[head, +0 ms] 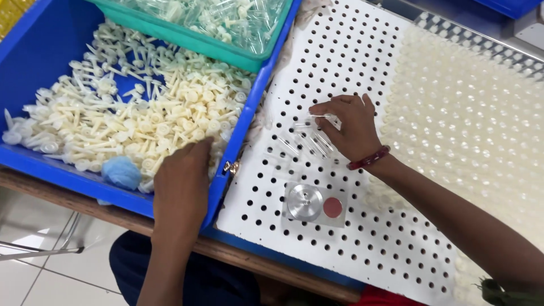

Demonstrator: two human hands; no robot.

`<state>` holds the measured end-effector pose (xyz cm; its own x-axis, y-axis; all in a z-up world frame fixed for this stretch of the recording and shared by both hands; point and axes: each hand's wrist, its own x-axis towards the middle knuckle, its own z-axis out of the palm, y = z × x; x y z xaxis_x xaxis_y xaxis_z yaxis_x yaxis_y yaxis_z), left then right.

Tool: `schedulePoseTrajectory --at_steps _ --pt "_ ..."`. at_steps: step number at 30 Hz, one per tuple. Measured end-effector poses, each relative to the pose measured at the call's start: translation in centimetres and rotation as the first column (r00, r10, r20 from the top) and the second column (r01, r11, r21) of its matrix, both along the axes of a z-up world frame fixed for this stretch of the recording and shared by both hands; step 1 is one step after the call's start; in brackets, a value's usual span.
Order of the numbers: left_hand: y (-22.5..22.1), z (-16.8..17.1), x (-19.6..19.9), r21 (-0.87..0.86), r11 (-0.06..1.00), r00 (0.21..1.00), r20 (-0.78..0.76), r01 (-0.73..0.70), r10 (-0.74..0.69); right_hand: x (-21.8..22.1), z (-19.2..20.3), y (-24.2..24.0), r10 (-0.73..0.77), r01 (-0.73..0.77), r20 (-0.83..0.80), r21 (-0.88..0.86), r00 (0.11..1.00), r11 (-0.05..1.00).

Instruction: The recorder is assembling small medical or laboratory vial components and placing them into a grid-like tray.

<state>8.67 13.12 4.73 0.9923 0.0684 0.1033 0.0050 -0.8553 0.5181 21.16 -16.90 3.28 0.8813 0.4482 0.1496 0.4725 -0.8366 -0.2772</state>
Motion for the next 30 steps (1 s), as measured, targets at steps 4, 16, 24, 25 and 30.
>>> schedulePoseTrajectory --at_steps 4,16,24,25,30 --pt "-0.1 0.0 -0.5 -0.018 0.998 0.992 0.110 -0.068 0.069 -4.3 2.6 -2.1 0.099 -0.098 0.008 0.238 0.995 0.966" --pt "-5.4 -2.6 -7.1 0.025 0.938 0.880 0.338 0.345 -0.333 -15.5 4.9 -6.5 -0.068 0.197 -0.379 0.311 0.923 0.930" --pt "-6.0 -3.1 -9.9 -0.071 0.934 0.910 0.262 0.349 -0.320 -15.1 5.6 -4.2 0.021 0.006 -0.209 0.127 0.978 0.992" --pt "-6.0 -3.4 -9.8 -0.053 0.937 0.931 0.145 0.346 -0.335 -14.8 5.9 -3.6 0.095 -0.086 -0.134 0.068 0.986 0.994" --pt "-7.4 -3.8 -11.3 -0.217 0.931 0.952 0.162 0.293 -0.262 -14.8 6.2 -2.9 0.287 -0.284 0.035 -0.070 0.957 0.956"
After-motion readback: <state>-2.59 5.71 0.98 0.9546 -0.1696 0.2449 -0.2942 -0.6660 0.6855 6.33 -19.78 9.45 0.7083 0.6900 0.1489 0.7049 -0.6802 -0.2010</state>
